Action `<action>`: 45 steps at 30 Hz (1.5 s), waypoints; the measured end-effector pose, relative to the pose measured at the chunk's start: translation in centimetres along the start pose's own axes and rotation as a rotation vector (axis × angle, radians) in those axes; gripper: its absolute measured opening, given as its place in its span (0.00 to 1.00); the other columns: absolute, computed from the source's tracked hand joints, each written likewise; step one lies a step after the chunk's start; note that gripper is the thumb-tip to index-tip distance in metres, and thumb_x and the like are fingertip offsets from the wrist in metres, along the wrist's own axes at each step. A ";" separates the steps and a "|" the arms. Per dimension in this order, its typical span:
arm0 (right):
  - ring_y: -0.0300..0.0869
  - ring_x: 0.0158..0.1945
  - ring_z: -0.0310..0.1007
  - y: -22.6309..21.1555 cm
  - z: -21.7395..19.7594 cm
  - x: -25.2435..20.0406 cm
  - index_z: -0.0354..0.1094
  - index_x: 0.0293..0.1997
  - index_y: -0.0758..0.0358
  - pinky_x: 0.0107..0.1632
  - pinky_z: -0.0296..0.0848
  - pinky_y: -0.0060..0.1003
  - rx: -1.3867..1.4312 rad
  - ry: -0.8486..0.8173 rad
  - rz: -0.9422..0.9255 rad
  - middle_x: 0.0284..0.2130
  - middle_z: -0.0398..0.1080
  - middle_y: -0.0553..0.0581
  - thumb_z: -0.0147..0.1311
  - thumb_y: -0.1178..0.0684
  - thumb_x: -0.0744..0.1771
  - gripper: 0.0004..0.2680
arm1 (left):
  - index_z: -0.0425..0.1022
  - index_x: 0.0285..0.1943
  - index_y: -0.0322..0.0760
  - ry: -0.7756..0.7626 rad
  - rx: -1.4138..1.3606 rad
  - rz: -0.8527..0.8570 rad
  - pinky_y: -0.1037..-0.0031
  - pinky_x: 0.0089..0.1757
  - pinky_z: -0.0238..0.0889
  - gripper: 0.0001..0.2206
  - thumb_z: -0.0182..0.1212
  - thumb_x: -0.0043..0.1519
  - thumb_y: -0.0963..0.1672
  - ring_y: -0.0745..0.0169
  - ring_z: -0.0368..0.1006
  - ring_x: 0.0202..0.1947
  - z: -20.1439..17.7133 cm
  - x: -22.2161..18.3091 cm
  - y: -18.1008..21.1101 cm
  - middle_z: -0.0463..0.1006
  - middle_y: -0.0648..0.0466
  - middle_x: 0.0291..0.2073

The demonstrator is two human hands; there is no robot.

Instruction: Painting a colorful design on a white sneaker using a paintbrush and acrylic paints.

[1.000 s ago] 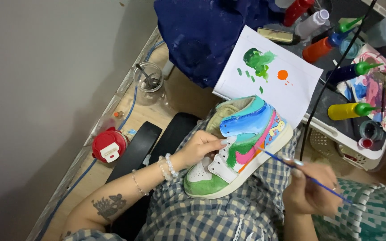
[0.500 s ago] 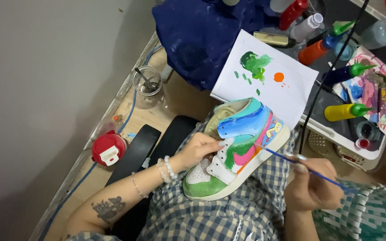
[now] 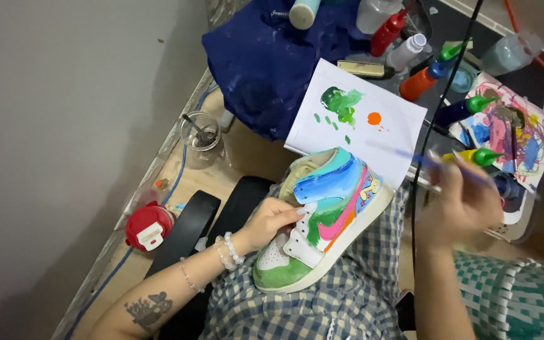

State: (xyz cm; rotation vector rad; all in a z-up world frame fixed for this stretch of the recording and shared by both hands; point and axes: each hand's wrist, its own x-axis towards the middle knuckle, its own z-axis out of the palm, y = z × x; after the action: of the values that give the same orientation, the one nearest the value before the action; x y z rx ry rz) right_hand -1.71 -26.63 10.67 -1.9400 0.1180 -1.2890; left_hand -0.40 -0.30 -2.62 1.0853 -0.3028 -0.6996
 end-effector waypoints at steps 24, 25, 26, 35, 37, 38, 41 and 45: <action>0.47 0.31 0.77 3.4 4.7 3.5 0.75 0.41 0.74 0.33 0.73 0.33 0.200 -0.193 0.063 0.35 0.78 0.68 0.65 0.68 0.69 0.03 | 0.77 0.18 0.35 0.059 -0.084 0.001 0.84 0.25 0.57 0.19 0.62 0.67 0.43 0.75 0.63 0.17 0.2 0.0 0.2 0.71 0.54 0.10; 0.39 0.30 0.68 3.6 3.7 3.7 0.73 0.41 0.64 0.33 0.67 0.31 0.268 -0.138 0.089 0.34 0.73 0.58 0.59 0.65 0.71 0.03 | 0.76 0.19 0.37 0.023 -0.045 0.009 0.82 0.26 0.56 0.19 0.60 0.67 0.44 0.74 0.66 0.19 0.2 -0.1 0.6 0.74 0.56 0.15; 0.33 0.29 0.59 3.8 2.7 3.8 0.70 0.42 0.54 0.32 0.62 0.28 0.335 -0.083 0.116 0.33 0.68 0.48 0.53 0.61 0.74 0.06 | 0.75 0.20 0.38 -0.014 -0.006 0.018 0.81 0.26 0.56 0.19 0.59 0.67 0.46 0.73 0.69 0.21 0.2 -0.2 0.9 0.77 0.58 0.19; 0.35 0.34 0.70 8.0 -1.3 14.8 0.73 0.37 0.57 0.34 0.63 0.32 0.193 0.313 0.320 0.35 0.78 0.51 0.52 0.41 0.68 0.11 | 0.77 0.22 0.37 -0.001 0.021 0.011 0.78 0.30 0.64 0.18 0.58 0.67 0.47 0.70 0.74 0.25 0.0 -0.3 0.5 0.81 0.55 0.24; 0.36 0.32 0.72 9.0 -0.5 15.7 0.70 0.46 0.57 0.32 0.66 0.28 0.165 0.182 0.270 0.38 0.79 0.54 0.48 0.46 0.72 0.08 | 0.78 0.23 0.36 -0.005 0.025 0.018 0.78 0.30 0.65 0.18 0.58 0.67 0.46 0.69 0.75 0.25 0.0 -0.2 0.7 0.82 0.53 0.24; 0.36 0.30 0.73 9.4 -0.2 16.2 0.67 0.56 0.58 0.30 0.68 0.25 0.136 0.047 0.221 0.42 0.80 0.58 0.45 0.52 0.76 0.06 | 0.79 0.24 0.35 -0.005 0.026 0.025 0.78 0.30 0.65 0.18 0.58 0.67 0.46 0.68 0.76 0.26 0.0 -0.2 0.7 0.83 0.52 0.24; 0.34 0.31 0.71 9.9 2.0 17.0 0.66 0.53 0.62 0.29 0.69 0.25 0.135 -0.115 0.259 0.39 0.78 0.56 0.47 0.59 0.77 0.02 | 0.78 0.23 0.35 -0.020 0.054 0.041 0.79 0.30 0.64 0.18 0.57 0.67 0.46 0.70 0.75 0.26 0.0 -0.2 1.2 0.82 0.54 0.24; 0.33 0.29 0.71 9.4 1.4 17.0 0.68 0.52 0.61 0.30 0.71 0.24 0.183 -0.065 0.324 0.38 0.79 0.55 0.48 0.58 0.77 0.03 | 0.75 0.21 0.36 0.002 0.127 0.097 0.79 0.28 0.60 0.18 0.58 0.67 0.45 0.72 0.71 0.24 0.4 -0.3 3.1 0.79 0.57 0.22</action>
State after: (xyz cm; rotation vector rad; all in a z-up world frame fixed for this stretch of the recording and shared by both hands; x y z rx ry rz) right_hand 10.63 -40.30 16.94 -1.7217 0.2605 -0.9869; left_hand 0.28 0.47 0.32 1.1840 -0.4002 -0.5989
